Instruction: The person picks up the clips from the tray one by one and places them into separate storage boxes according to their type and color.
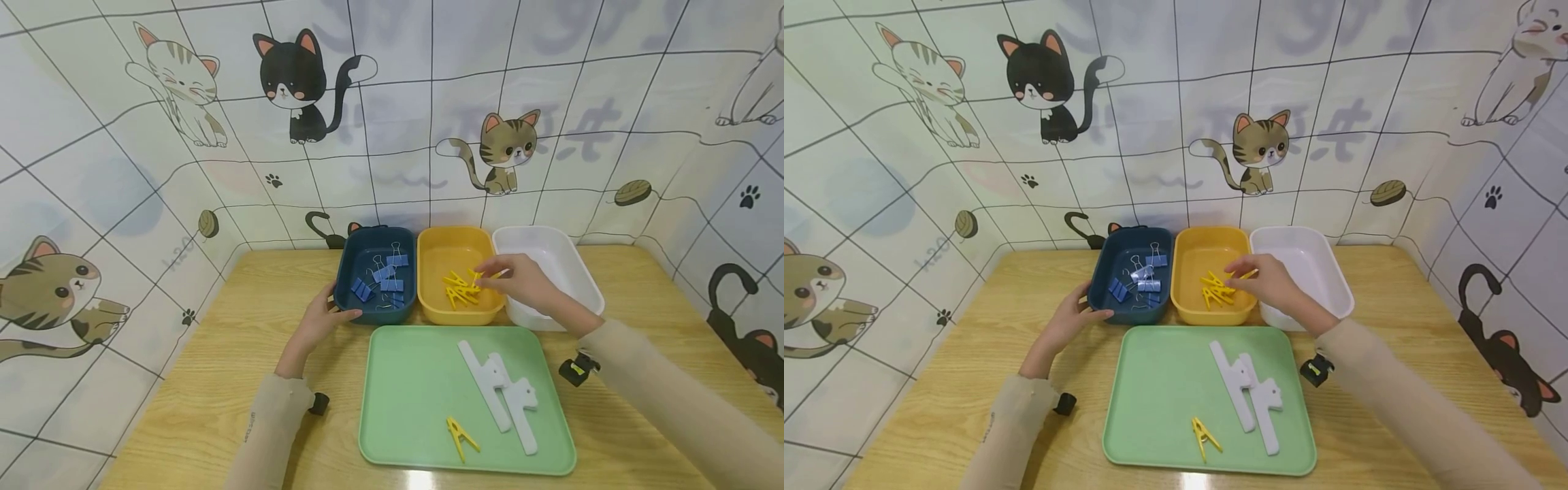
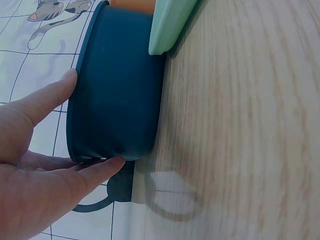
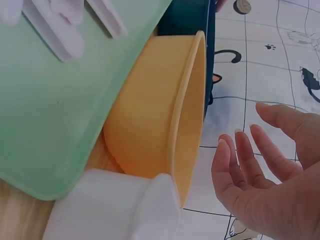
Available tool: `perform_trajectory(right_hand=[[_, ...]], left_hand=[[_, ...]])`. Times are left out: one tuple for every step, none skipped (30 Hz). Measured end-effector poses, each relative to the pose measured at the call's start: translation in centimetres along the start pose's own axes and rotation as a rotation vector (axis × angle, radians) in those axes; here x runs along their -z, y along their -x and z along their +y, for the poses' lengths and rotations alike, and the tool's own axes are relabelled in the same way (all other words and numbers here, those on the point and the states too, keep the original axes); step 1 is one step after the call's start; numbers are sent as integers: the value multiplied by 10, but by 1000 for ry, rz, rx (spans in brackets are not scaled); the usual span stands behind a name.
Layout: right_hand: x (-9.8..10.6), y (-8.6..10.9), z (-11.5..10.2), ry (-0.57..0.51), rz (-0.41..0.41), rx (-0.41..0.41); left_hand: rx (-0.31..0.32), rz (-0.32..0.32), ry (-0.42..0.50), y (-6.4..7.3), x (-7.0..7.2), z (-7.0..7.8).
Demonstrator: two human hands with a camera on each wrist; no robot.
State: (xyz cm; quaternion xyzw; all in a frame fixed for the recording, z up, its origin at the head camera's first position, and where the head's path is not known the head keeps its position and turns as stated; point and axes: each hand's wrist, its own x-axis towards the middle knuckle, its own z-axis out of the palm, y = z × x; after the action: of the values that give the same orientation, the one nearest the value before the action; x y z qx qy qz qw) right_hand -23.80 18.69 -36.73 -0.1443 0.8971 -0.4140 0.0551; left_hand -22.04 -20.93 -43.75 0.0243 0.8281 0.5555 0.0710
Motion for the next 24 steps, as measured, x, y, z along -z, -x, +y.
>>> perform_trajectory(right_hand=[[-1, 3, -1, -5, 1, 1], [-2, 6, -1, -11, 0, -3], [-3, 9, -2, -17, -1, -3], [-4, 12, -3, -23, -2, -1], [-5, 15, -4, -31, -6, -1], [-6, 19, -5, -35, -8, 2], [-7, 22, -6, -38, -11, 4], [-8, 25, -6, -44, -14, 1], [-9, 28, -7, -49, -15, 4], [-10, 31, -8, -57, -17, 8], [-11, 34, -8, -65, -19, 10], [-12, 37, -8, -68, -19, 14], [-13, 40, -8, -72, -21, 13], [-14, 43, -8, -81, -24, 13], [-15, 46, -7, -86, -25, 18], [-17, 49, -7, -89, -27, 18], [-18, 52, -6, -87, -29, 19], [-19, 55, -6, -85, -31, 19], [-21, 58, -6, -87, -36, 19], [-22, 61, -6, -90, -39, 15], [-24, 65, -6, -88, -42, 16], [-25, 67, -6, -86, -46, 17], [-27, 70, -6, -82, -50, 18], [-28, 73, -6, -84, -54, 22]], left_hand=[[4, 2, 2, 0, 0, 0], [9, 2, 0, 0, 0, 0], [9, 2, 2, 0, 0, 0], [9, 3, 2, 0, 0, 0], [10, 4, 4, -1, 0, 0], [9, 4, 3, -1, 0, 0], [9, 4, 1, -1, 0, 0], [8, 4, 1, -1, 0, -1], [7, 4, 1, -1, 0, 0], [8, 5, 2, -1, 0, 0], [9, 5, 4, -1, 0, 0], [9, 5, 5, 0, 0, 0], [9, 4, 6, 0, 0, 1], [9, 4, 8, 0, 0, 1], [8, 3, 9, 0, 0, 1], [7, 4, 9, 0, 0, 1], [8, 4, 9, 0, 0, 0], [9, 6, 7, 0, 0, 1], [10, 6, 8, 0, 0, 1], [11, 7, 8, 0, 0, 1], [10, 6, 6, 0, 0, 1], [9, 6, 3, 0, 0, 1], [12, 7, 3, 0, 0, 2], [13, 8, 4, 0, 0, 2]])
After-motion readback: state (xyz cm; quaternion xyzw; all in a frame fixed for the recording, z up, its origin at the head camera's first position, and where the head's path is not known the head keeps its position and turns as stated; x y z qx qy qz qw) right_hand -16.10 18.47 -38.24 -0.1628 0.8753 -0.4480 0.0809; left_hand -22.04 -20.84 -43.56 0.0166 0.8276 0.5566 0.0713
